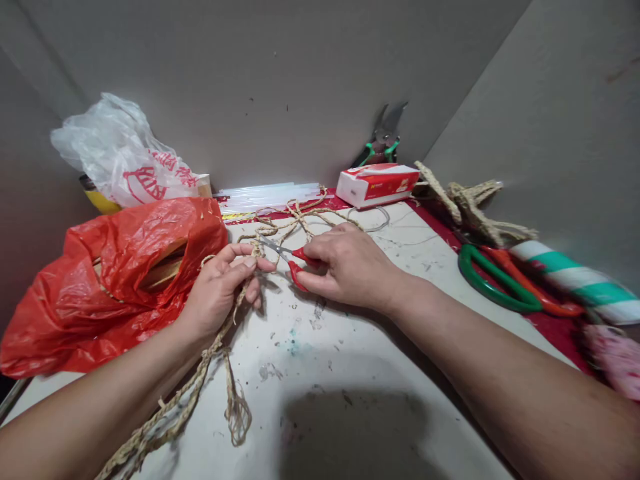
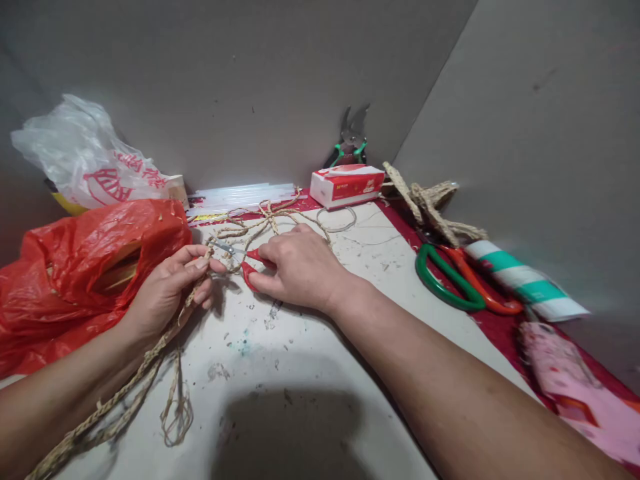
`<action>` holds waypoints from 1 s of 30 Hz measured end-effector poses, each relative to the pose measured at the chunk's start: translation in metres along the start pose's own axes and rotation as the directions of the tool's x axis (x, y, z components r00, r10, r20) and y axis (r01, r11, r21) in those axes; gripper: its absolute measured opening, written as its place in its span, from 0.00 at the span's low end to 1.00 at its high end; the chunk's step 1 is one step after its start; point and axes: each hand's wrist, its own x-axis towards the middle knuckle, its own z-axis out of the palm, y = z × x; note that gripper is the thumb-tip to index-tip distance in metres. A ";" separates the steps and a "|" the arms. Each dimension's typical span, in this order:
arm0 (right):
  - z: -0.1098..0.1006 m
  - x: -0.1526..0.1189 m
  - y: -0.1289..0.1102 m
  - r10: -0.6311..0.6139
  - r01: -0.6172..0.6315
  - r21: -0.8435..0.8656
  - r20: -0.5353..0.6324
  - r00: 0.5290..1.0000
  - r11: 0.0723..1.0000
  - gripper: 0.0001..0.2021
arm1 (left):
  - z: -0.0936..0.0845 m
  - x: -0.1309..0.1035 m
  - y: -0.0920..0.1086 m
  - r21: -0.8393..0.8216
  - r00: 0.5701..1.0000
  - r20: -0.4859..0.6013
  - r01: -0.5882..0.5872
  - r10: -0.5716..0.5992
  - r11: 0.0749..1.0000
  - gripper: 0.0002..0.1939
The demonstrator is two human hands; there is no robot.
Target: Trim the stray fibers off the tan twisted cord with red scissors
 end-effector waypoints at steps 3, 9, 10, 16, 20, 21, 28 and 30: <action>-0.001 -0.001 -0.001 -0.031 0.030 0.004 0.014 0.999 1.000 0.15 | 0.001 -0.001 0.001 0.023 1.000 -0.009 -0.022 0.022 0.999 0.09; -0.005 0.000 -0.004 -0.065 0.067 -0.061 0.028 0.997 0.996 0.16 | 0.000 -0.001 0.001 0.039 0.998 -0.056 -0.026 0.028 0.999 0.08; -0.006 0.000 -0.005 -0.069 0.071 -0.077 0.032 0.997 0.994 0.16 | -0.001 -0.001 0.001 0.037 0.998 -0.059 -0.028 0.030 0.999 0.08; -0.007 0.000 -0.010 -0.095 0.099 -0.107 0.045 0.994 0.989 0.16 | -0.003 0.000 -0.001 0.033 0.997 -0.064 -0.040 0.042 0.999 0.05; -0.007 0.001 -0.009 -0.102 0.106 -0.056 0.075 0.992 0.993 0.16 | -0.003 0.001 -0.001 0.029 0.997 -0.064 -0.049 0.051 0.998 0.05; -0.007 0.001 -0.009 -0.105 0.108 -0.041 0.080 0.991 0.993 0.16 | -0.003 0.001 -0.001 0.028 0.997 -0.064 -0.048 0.050 0.998 0.05; -0.003 0.000 -0.005 -0.093 0.090 0.047 0.062 0.994 0.995 0.15 | -0.002 0.000 0.000 0.014 0.997 -0.060 -0.038 0.038 0.999 0.04; -0.002 0.000 -0.004 -0.066 0.065 0.050 0.031 0.997 0.997 0.15 | -0.002 0.000 0.001 -0.001 0.998 -0.058 -0.037 0.037 0.999 0.04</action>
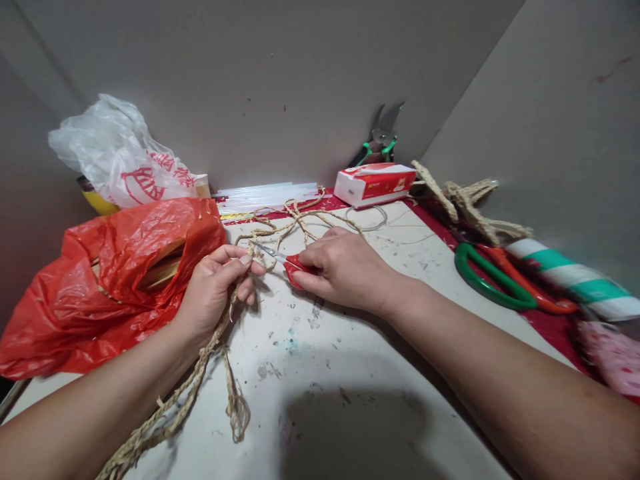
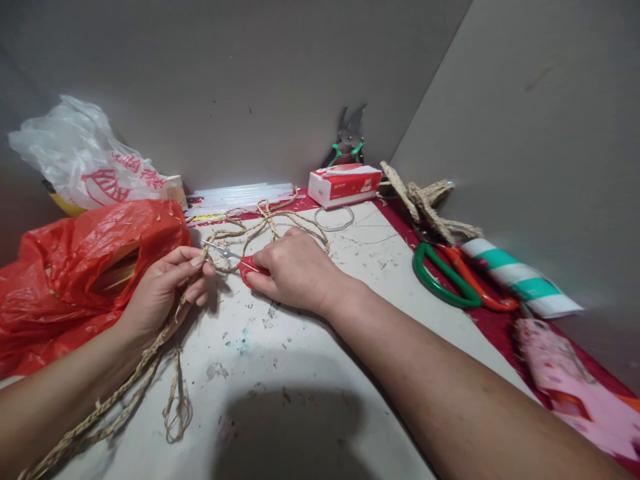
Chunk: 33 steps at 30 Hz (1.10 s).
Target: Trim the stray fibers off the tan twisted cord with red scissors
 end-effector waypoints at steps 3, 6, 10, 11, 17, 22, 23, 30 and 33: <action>0.000 0.000 -0.001 0.016 -0.017 -0.024 -0.027 0.999 1.000 0.14 | 0.000 0.000 0.001 -0.013 1.000 -0.005 0.007 -0.007 1.000 0.03; -0.001 0.001 -0.003 0.004 -0.004 -0.050 -0.009 1.000 0.999 0.15 | -0.001 0.000 0.001 -0.011 1.000 -0.007 0.016 -0.016 1.000 0.03; -0.001 0.003 -0.002 0.008 -0.006 -0.057 0.035 0.999 0.998 0.16 | -0.001 0.001 0.000 -0.010 0.999 -0.006 0.032 -0.032 0.999 0.04; 0.000 0.003 -0.001 0.015 -0.014 -0.056 0.033 0.999 0.998 0.16 | -0.001 0.001 0.001 -0.013 0.999 -0.006 0.039 -0.039 0.999 0.04; 0.008 0.000 0.005 0.188 -0.178 0.094 -0.112 0.976 0.979 0.17 | 0.000 0.000 0.002 -0.052 0.999 0.005 0.051 -0.051 0.997 0.03; 0.009 0.000 0.003 0.200 -0.144 0.273 -0.193 0.961 0.951 0.17 | 0.001 0.000 0.001 -0.060 0.997 -0.014 0.080 -0.081 0.995 0.04; 0.009 0.000 0.002 0.175 -0.121 0.262 -0.197 0.965 0.958 0.17 | 0.002 0.000 0.001 -0.053 0.996 -0.025 0.081 -0.083 0.995 0.05; 0.006 -0.001 0.004 0.046 -0.036 0.055 -0.187 0.981 0.998 0.14 | 0.001 0.001 0.001 0.031 0.992 -0.119 0.043 -0.039 0.999 0.14; 0.003 -0.001 0.003 -0.003 0.001 -0.019 -0.142 0.990 1.000 0.14 | 0.000 0.001 0.001 0.074 0.990 -0.138 0.032 -0.021 0.997 0.15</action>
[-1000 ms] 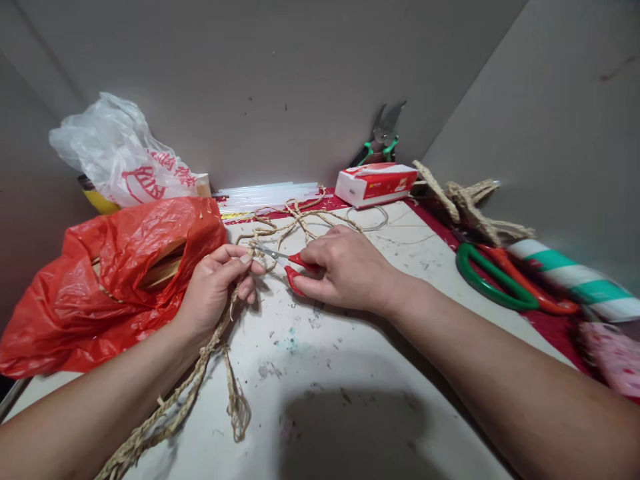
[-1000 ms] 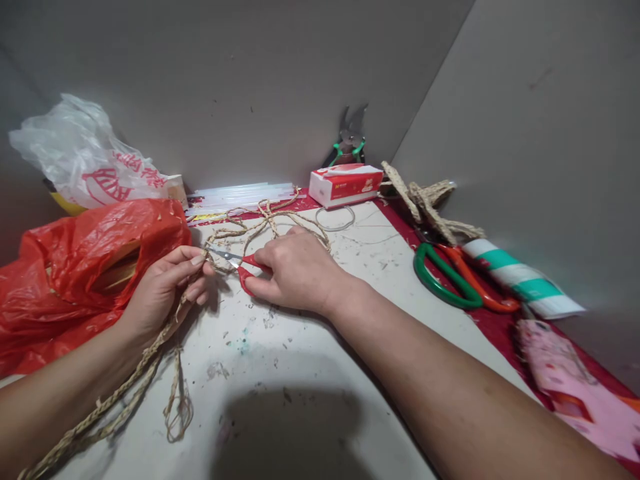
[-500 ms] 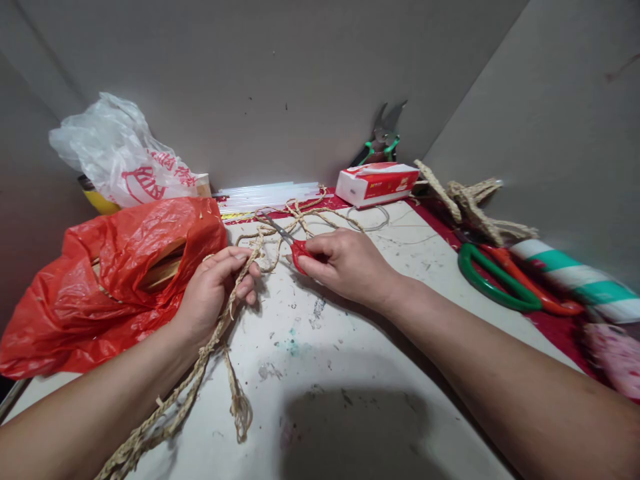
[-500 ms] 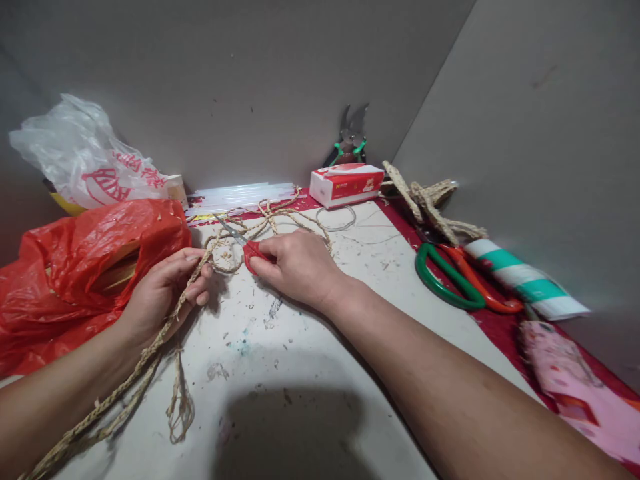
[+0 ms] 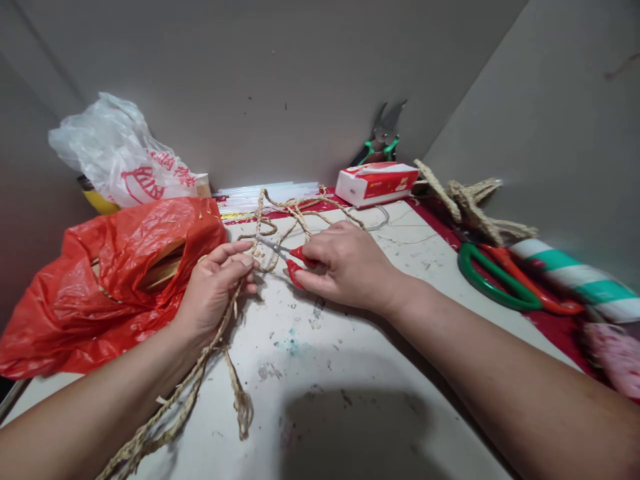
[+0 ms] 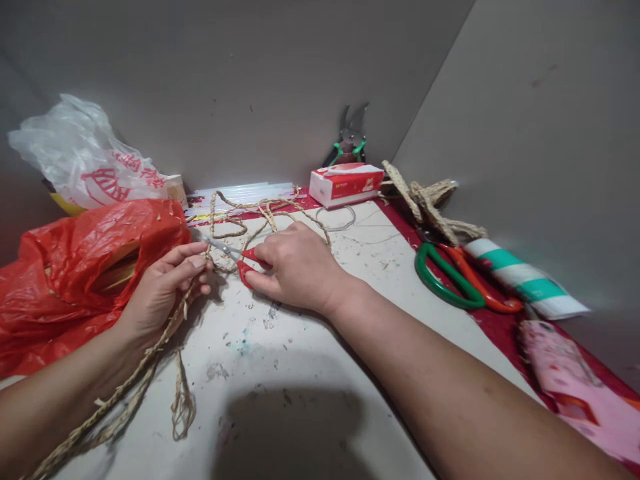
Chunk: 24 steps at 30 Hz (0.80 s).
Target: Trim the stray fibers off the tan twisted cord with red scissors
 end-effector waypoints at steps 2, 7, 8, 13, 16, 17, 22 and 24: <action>-0.003 0.001 -0.002 -0.021 0.024 -0.060 0.048 0.999 0.998 0.14 | 0.000 0.000 -0.001 0.032 1.000 -0.015 -0.025 0.026 0.999 0.14; -0.008 0.002 -0.009 0.008 0.020 -0.198 0.139 0.990 0.980 0.18 | 0.001 -0.003 -0.001 0.147 0.992 -0.049 -0.105 0.113 0.984 0.16; -0.009 0.002 -0.010 0.013 0.018 -0.211 0.144 0.990 0.977 0.19 | 0.001 -0.004 -0.002 0.170 0.989 -0.060 -0.121 0.132 0.978 0.17; -0.007 0.001 -0.012 0.026 0.009 -0.242 0.138 0.990 0.970 0.18 | 0.002 -0.006 -0.002 0.197 0.980 -0.087 -0.159 0.179 0.967 0.23; -0.006 0.002 -0.012 0.028 0.008 -0.244 0.143 0.989 0.970 0.17 | 0.002 -0.006 -0.003 0.191 0.981 -0.089 -0.152 0.171 0.970 0.24; -0.006 0.002 -0.012 0.026 0.011 -0.245 0.147 0.989 0.969 0.17 | 0.002 -0.005 -0.003 0.189 0.981 -0.094 -0.150 0.170 0.970 0.24; -0.007 0.003 -0.011 0.018 0.029 -0.254 0.183 0.983 0.967 0.15 | 0.002 -0.005 -0.003 0.188 0.977 -0.127 -0.145 0.171 0.971 0.24; -0.007 0.003 -0.011 0.018 0.031 -0.247 0.191 0.981 0.969 0.13 | 0.002 -0.004 -0.003 0.190 0.978 -0.132 -0.136 0.162 0.972 0.24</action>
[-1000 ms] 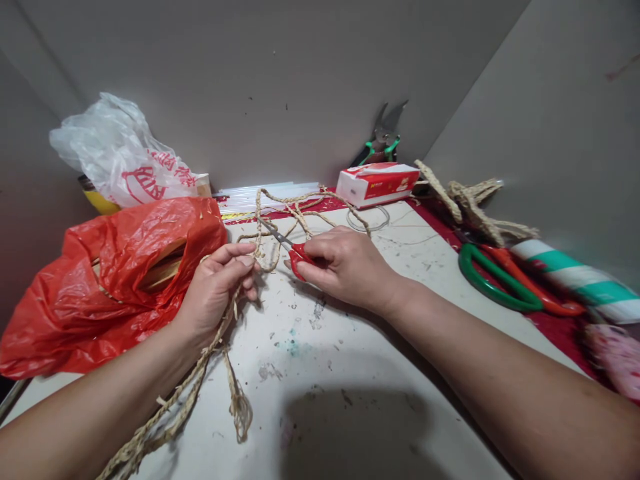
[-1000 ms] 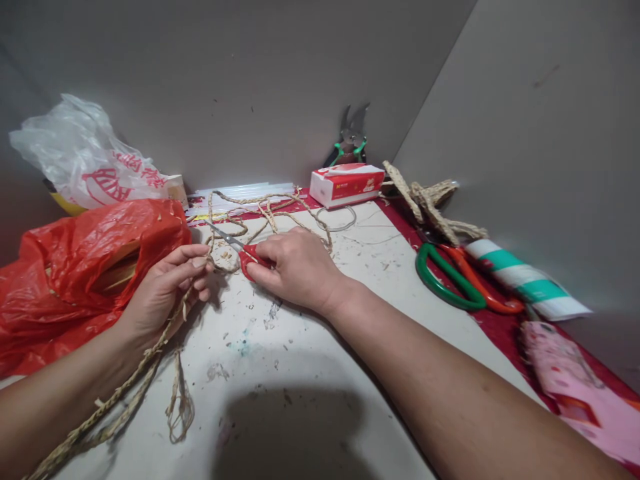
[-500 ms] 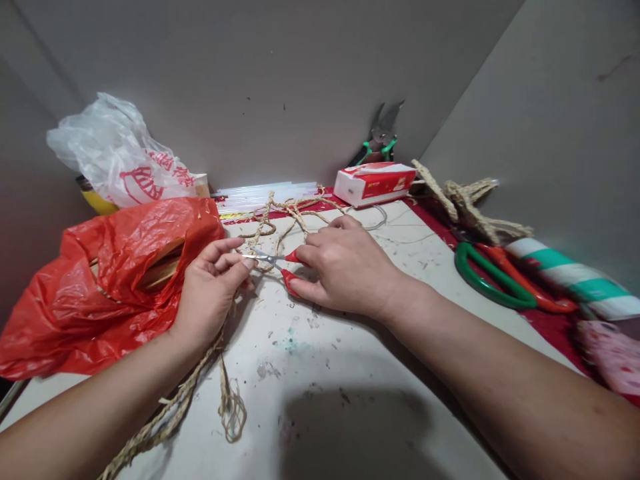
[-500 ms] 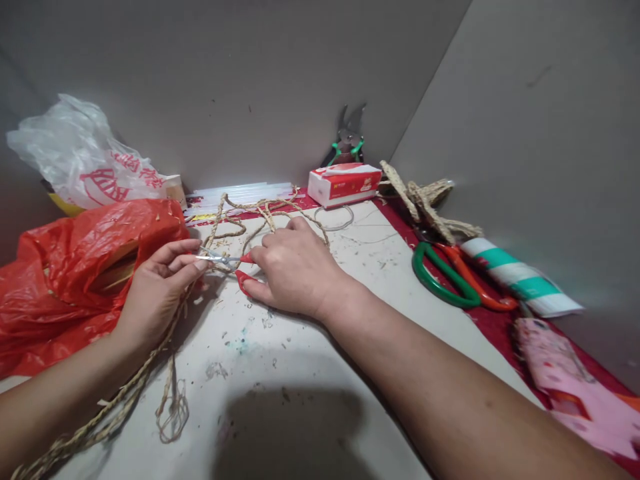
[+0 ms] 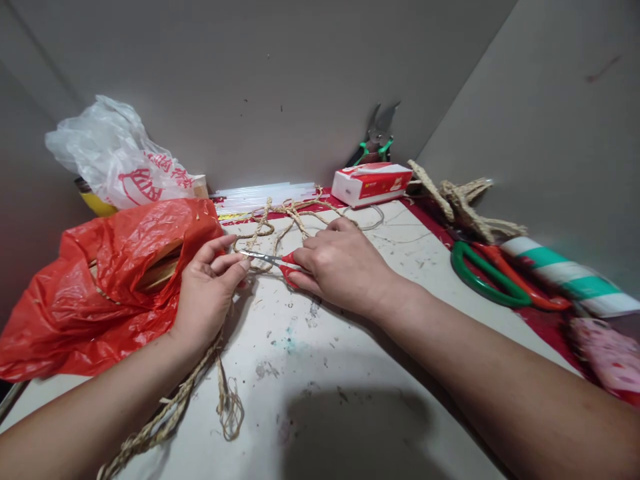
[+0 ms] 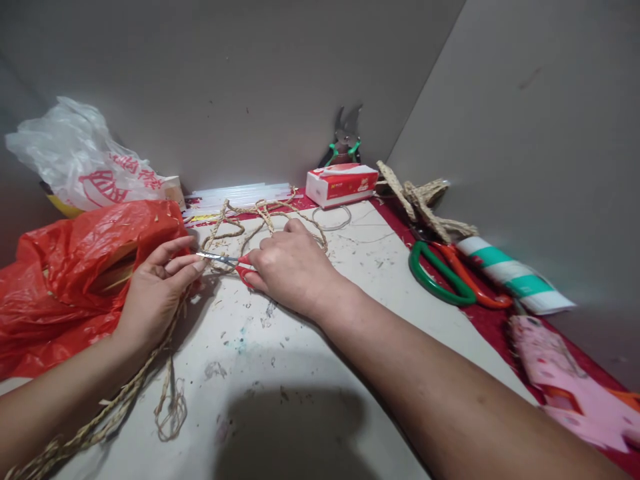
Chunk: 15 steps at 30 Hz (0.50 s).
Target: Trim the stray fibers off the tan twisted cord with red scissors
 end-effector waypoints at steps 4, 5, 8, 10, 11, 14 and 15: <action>0.000 0.001 0.000 -0.002 0.002 0.013 0.008 1.000 1.000 0.13 | -0.001 0.001 -0.001 -0.007 1.000 0.000 0.009 -0.009 1.000 0.24; 0.000 0.001 0.000 -0.005 0.004 0.019 0.009 1.000 1.000 0.13 | -0.001 0.001 -0.001 -0.009 1.000 0.000 0.008 -0.008 1.000 0.24; 0.000 0.000 -0.001 -0.025 0.025 0.044 -0.006 1.000 0.999 0.15 | -0.002 0.000 -0.001 -0.010 1.000 0.005 -0.001 0.002 1.000 0.25; 0.000 0.000 -0.003 -0.027 0.028 0.049 -0.030 0.999 0.998 0.17 | -0.001 -0.001 -0.001 -0.010 1.000 0.011 -0.012 0.013 1.000 0.25; 0.000 -0.001 -0.004 -0.022 0.024 0.048 -0.041 0.999 0.999 0.18 | -0.001 -0.002 -0.001 -0.012 1.000 0.017 -0.016 0.017 1.000 0.25; -0.002 -0.001 -0.007 -0.010 0.012 0.044 -0.052 0.999 0.999 0.19 | 0.000 -0.003 -0.001 -0.021 0.999 0.033 -0.017 0.018 1.000 0.26; -0.003 0.000 -0.008 -0.010 0.013 0.048 -0.050 0.999 0.999 0.19 | 0.000 -0.003 -0.002 -0.024 0.999 0.034 -0.015 0.016 1.000 0.26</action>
